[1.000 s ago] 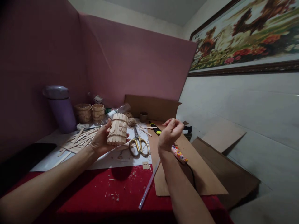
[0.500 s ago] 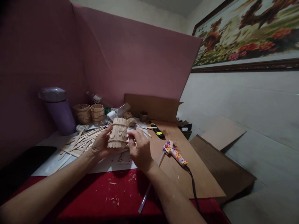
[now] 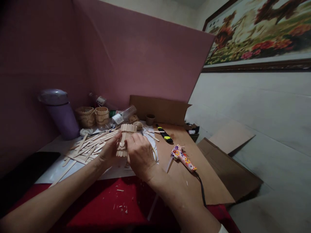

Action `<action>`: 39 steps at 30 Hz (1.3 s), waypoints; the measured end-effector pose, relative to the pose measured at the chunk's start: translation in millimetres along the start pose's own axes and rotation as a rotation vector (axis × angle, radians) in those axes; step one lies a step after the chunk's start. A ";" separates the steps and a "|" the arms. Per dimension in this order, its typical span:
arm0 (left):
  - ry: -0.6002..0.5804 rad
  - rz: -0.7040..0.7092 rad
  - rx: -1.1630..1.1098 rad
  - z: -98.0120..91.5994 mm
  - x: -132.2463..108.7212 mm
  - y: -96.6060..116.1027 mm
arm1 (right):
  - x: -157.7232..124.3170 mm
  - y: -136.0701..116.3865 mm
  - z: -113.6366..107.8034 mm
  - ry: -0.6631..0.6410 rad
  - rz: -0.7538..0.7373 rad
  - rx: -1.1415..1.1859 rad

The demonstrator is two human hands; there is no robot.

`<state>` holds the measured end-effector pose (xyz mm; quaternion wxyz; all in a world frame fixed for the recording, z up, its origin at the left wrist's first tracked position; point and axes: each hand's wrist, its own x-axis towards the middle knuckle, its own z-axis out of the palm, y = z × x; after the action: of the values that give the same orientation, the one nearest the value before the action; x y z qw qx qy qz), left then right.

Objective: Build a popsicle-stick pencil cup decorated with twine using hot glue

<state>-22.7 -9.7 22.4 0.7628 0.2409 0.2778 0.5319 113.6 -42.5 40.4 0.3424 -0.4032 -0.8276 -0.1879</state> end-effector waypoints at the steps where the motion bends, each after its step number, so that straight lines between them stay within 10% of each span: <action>1: -0.014 -0.003 0.003 0.1 0.0 -0.1 | 1.2 -0.1 -1.0 -0.008 0.003 -0.019; 12: -0.091 0.112 0.037 -3.1 2.9 -8.9 | 3.6 -7.0 1.7 0.009 0.026 -0.274; 23: -0.080 -0.074 -0.116 0.2 1.7 8.2 | 2.0 40.3 -14.9 0.495 0.442 0.317; 39: -0.111 -0.122 -0.141 -7.0 -0.6 11.5 | -31.7 21.0 21.4 0.349 0.336 0.424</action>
<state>-35.4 -6.1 24.9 0.8231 0.1985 0.2112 0.4883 135.5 -34.4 3.5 0.5818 -0.4155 -0.6990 -0.0186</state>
